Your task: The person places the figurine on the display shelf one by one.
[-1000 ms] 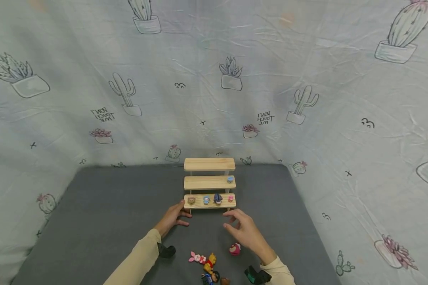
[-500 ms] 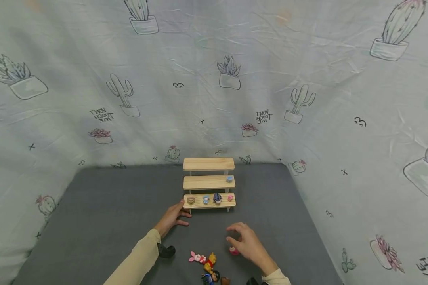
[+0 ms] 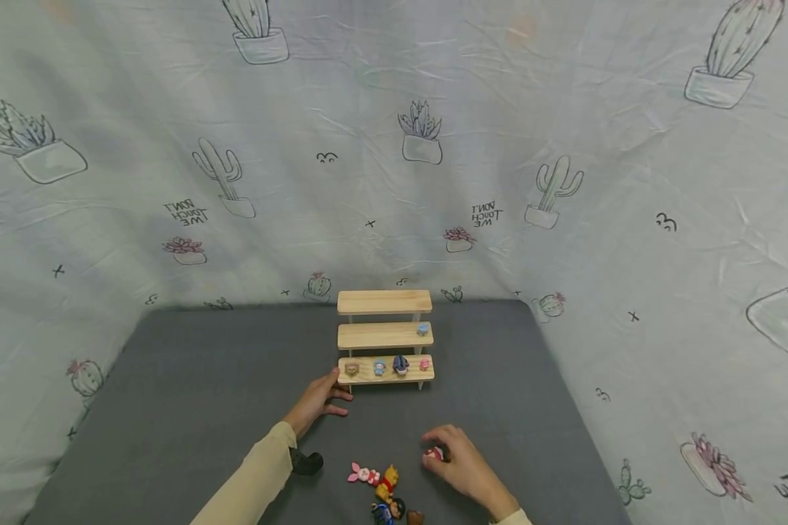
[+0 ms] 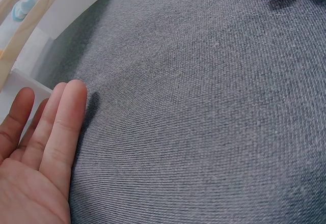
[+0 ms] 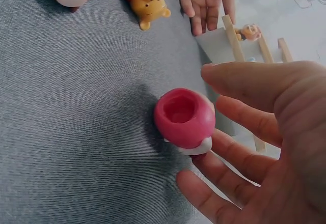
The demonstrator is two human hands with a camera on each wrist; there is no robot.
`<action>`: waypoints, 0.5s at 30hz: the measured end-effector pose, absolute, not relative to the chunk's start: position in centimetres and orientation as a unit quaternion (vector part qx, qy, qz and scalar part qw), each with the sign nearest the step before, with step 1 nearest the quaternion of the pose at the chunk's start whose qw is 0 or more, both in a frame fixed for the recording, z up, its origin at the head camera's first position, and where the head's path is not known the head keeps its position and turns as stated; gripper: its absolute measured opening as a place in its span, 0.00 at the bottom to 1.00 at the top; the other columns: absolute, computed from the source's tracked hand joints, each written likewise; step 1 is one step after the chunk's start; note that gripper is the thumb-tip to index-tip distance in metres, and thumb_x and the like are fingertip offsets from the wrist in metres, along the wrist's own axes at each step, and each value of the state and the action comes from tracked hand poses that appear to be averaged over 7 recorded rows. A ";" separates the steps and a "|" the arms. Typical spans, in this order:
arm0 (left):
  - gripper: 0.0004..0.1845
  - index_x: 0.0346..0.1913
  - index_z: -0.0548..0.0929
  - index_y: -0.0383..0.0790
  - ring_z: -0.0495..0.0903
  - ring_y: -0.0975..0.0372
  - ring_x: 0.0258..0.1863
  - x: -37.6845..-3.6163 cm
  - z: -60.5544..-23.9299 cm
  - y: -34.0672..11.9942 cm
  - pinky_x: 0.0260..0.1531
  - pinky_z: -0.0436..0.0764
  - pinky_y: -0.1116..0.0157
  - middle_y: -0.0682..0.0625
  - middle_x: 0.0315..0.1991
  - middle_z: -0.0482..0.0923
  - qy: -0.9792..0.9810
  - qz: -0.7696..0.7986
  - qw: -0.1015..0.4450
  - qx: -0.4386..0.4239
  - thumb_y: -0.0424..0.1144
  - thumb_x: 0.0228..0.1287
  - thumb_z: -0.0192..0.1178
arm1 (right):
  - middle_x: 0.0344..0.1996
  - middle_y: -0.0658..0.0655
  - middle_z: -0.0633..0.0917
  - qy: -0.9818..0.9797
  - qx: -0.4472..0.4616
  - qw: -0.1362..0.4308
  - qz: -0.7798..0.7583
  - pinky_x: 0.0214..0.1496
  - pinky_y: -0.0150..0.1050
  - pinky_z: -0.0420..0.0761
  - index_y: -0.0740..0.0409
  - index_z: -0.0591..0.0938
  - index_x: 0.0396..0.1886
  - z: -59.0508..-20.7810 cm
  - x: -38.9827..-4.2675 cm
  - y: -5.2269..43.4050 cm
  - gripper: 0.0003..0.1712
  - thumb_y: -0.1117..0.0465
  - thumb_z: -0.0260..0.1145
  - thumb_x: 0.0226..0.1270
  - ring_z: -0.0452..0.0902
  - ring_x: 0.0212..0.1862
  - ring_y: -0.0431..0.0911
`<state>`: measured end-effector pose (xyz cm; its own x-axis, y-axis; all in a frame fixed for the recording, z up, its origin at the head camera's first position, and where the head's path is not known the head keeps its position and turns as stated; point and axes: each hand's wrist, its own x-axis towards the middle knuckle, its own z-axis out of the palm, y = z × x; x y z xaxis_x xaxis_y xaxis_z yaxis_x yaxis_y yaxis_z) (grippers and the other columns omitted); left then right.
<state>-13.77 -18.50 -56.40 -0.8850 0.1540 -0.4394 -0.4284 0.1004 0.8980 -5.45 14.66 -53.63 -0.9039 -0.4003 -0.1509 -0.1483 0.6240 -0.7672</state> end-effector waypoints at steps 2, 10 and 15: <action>0.43 0.61 0.74 0.26 0.84 0.53 0.50 -13.7 -56.5 -18.6 0.44 0.91 0.54 0.33 0.54 0.79 0.709 0.663 0.220 -0.094 0.69 0.74 0.45 | 0.49 0.51 0.83 0.891 -0.154 0.152 -0.400 0.42 0.32 0.76 0.52 0.85 0.50 -53.8 -5.1 14.6 0.17 0.52 0.74 0.65 0.74 0.48 0.42; 0.42 0.61 0.73 0.27 0.84 0.53 0.50 -13.2 -56.7 -18.9 0.44 0.91 0.54 0.33 0.54 0.78 0.707 0.666 0.220 -0.085 0.69 0.74 0.45 | 0.48 0.49 0.83 0.897 -0.146 0.138 -0.394 0.46 0.35 0.78 0.49 0.85 0.49 -54.3 -4.0 14.5 0.16 0.51 0.74 0.64 0.75 0.50 0.44; 0.43 0.62 0.73 0.27 0.84 0.54 0.49 -13.0 -56.8 -19.0 0.44 0.91 0.54 0.33 0.54 0.78 0.709 0.665 0.219 -0.084 0.69 0.75 0.44 | 0.48 0.48 0.83 0.899 -0.146 0.137 -0.390 0.52 0.40 0.80 0.48 0.85 0.49 -54.6 -3.4 14.4 0.16 0.50 0.74 0.64 0.76 0.51 0.47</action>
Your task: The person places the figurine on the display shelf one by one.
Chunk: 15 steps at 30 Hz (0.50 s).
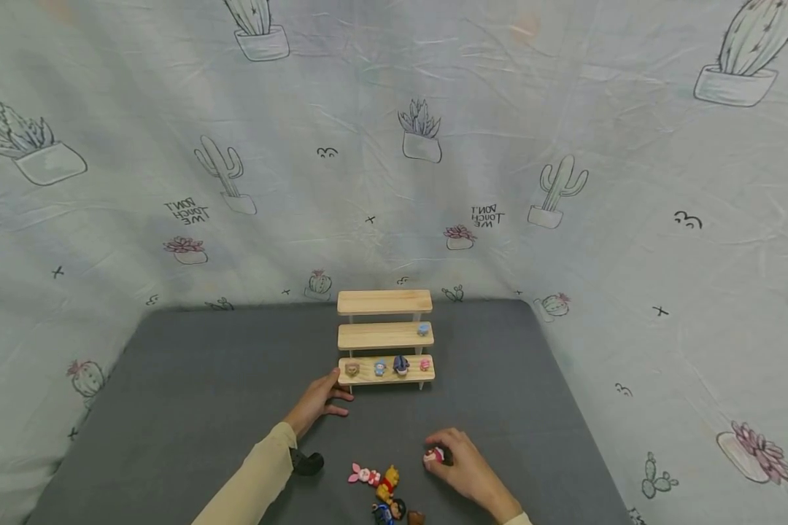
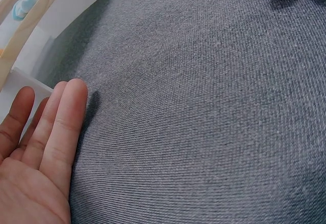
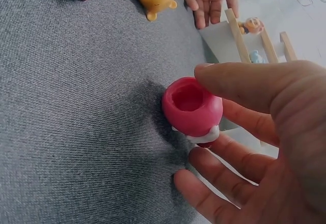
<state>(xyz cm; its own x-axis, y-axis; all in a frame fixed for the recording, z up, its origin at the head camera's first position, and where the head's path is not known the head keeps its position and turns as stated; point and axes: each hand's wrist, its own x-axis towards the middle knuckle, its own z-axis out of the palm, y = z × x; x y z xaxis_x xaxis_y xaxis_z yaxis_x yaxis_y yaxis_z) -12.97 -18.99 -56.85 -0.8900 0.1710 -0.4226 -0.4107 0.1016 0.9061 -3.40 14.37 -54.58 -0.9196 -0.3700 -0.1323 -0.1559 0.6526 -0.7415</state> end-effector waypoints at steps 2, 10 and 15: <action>0.43 0.62 0.73 0.27 0.84 0.54 0.50 -13.0 -56.9 -19.0 0.43 0.91 0.54 0.33 0.54 0.78 0.710 0.665 0.218 -0.085 0.69 0.75 0.44 | 0.48 0.47 0.83 0.899 -0.150 0.133 -0.388 0.52 0.40 0.81 0.47 0.85 0.49 -54.6 -3.4 14.4 0.16 0.50 0.75 0.63 0.77 0.51 0.46; 0.41 0.62 0.73 0.27 0.83 0.52 0.51 -13.0 -56.9 -19.0 0.44 0.91 0.54 0.33 0.54 0.77 0.711 0.664 0.216 -0.084 0.67 0.76 0.44 | 0.47 0.48 0.82 0.899 -0.163 0.137 -0.383 0.52 0.38 0.81 0.47 0.84 0.48 -54.9 -3.1 14.5 0.18 0.54 0.78 0.59 0.75 0.52 0.45; 0.41 0.63 0.73 0.27 0.84 0.53 0.50 -13.1 -57.2 -19.0 0.43 0.91 0.53 0.34 0.54 0.77 0.711 0.663 0.216 -0.085 0.67 0.75 0.45 | 0.45 0.47 0.82 0.904 -0.163 0.129 -0.373 0.51 0.38 0.82 0.48 0.85 0.47 -55.3 -2.9 14.5 0.16 0.59 0.77 0.59 0.76 0.50 0.43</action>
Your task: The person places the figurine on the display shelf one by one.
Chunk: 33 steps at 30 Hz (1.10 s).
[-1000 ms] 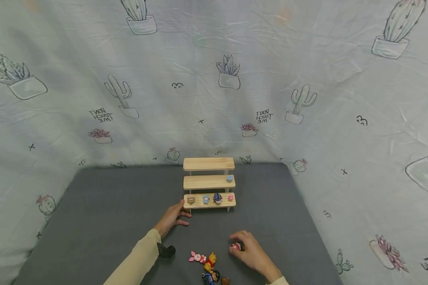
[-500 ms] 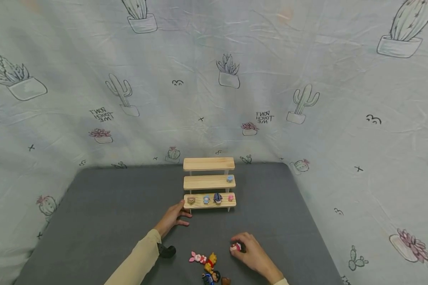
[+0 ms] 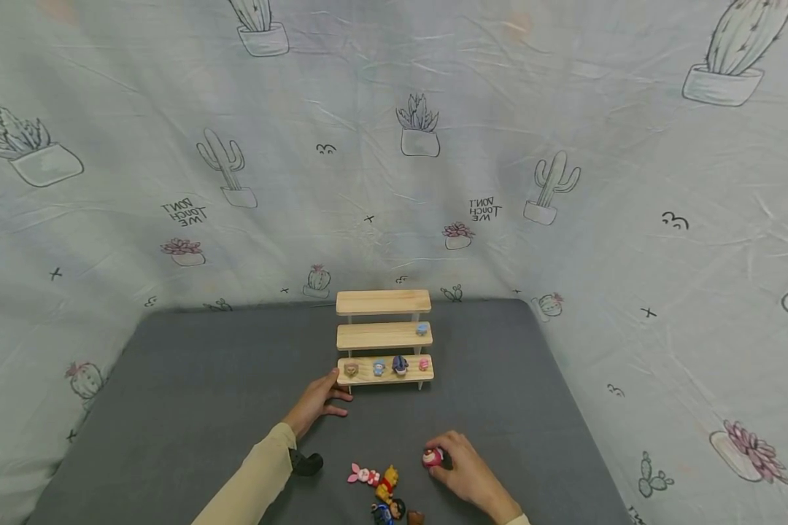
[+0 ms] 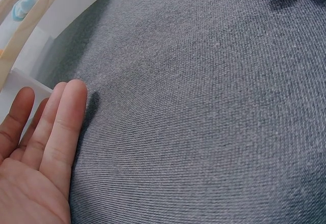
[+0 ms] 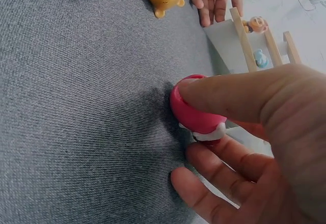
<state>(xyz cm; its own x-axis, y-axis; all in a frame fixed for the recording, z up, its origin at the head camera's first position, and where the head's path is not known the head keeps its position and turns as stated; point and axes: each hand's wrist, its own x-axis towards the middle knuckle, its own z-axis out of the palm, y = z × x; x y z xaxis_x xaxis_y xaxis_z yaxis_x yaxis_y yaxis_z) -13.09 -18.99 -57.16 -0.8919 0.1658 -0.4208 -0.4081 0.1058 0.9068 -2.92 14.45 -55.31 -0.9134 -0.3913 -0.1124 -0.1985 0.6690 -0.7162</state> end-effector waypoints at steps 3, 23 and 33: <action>0.41 0.63 0.73 0.27 0.84 0.53 0.50 -13.1 -57.3 -19.0 0.43 0.91 0.54 0.34 0.54 0.78 0.710 0.665 0.217 -0.085 0.67 0.75 0.45 | 0.43 0.47 0.82 0.901 -0.163 0.125 -0.383 0.50 0.36 0.82 0.49 0.85 0.46 -55.5 -3.0 14.5 0.15 0.60 0.77 0.59 0.78 0.48 0.41; 0.41 0.62 0.73 0.27 0.84 0.55 0.50 -13.1 -57.1 -19.1 0.44 0.91 0.56 0.33 0.55 0.77 0.717 0.657 0.224 -0.071 0.67 0.77 0.41 | 0.43 0.55 0.79 0.857 -0.111 0.156 -0.478 0.30 0.29 0.79 0.56 0.81 0.46 -56.1 -3.1 14.4 0.12 0.70 0.66 0.64 0.75 0.31 0.34; 0.42 0.61 0.73 0.27 0.83 0.52 0.51 -13.0 -57.2 -19.0 0.44 0.90 0.54 0.33 0.55 0.77 0.716 0.660 0.213 -0.074 0.68 0.75 0.44 | 0.49 0.53 0.79 0.841 -0.104 0.110 -0.520 0.50 0.27 0.77 0.51 0.83 0.38 -56.5 -3.0 14.2 0.12 0.73 0.64 0.66 0.73 0.51 0.35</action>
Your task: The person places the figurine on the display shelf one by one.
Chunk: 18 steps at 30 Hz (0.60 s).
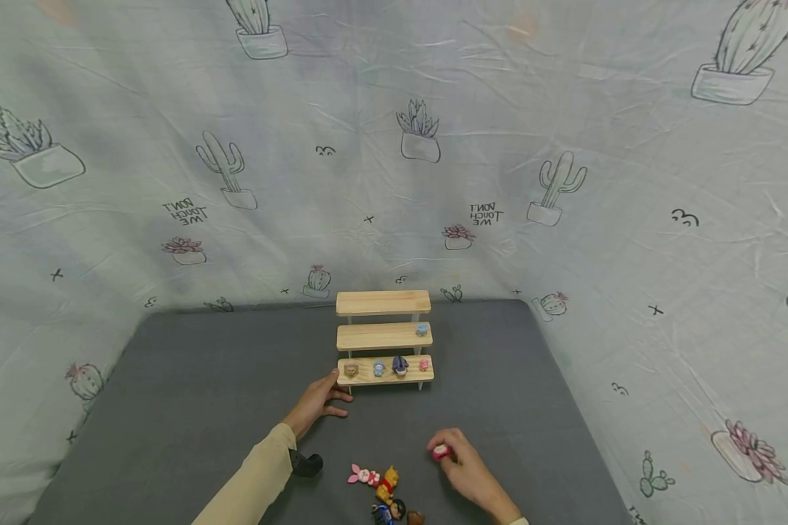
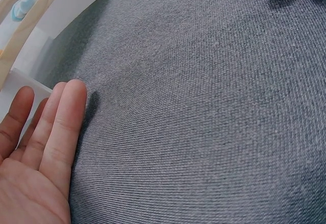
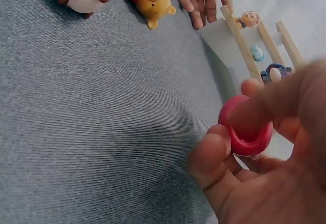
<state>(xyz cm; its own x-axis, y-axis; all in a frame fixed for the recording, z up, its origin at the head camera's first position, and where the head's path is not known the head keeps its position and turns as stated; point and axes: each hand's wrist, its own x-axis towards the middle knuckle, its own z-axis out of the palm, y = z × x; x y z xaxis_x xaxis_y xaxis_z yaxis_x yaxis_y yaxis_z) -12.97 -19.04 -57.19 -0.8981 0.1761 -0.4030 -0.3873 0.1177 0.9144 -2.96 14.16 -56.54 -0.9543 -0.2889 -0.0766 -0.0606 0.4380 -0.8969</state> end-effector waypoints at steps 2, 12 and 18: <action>0.42 0.61 0.73 0.27 0.83 0.52 0.51 -13.0 -57.1 -19.0 0.44 0.90 0.54 0.33 0.55 0.78 0.715 0.661 0.214 -0.074 0.68 0.75 0.44 | 0.49 0.56 0.80 0.831 -0.106 0.109 -0.535 0.48 0.26 0.77 0.51 0.82 0.36 -56.5 -2.9 14.1 0.09 0.70 0.66 0.66 0.74 0.50 0.35; 0.43 0.60 0.73 0.26 0.83 0.53 0.51 -13.1 -57.4 -19.2 0.44 0.90 0.54 0.33 0.54 0.78 0.712 0.664 0.219 -0.071 0.69 0.74 0.45 | 0.53 0.73 0.79 0.750 -0.091 0.227 -0.615 0.36 0.36 0.89 0.74 0.71 0.68 -55.9 -2.9 14.0 0.27 0.72 0.61 0.70 0.84 0.36 0.41; 0.42 0.60 0.73 0.27 0.83 0.54 0.50 -13.2 -57.3 -19.2 0.44 0.91 0.55 0.33 0.54 0.78 0.711 0.662 0.225 -0.074 0.68 0.75 0.43 | 0.55 0.72 0.79 0.724 -0.066 0.238 -0.644 0.46 0.33 0.88 0.74 0.72 0.60 -55.6 -2.9 13.8 0.23 0.76 0.62 0.66 0.83 0.52 0.49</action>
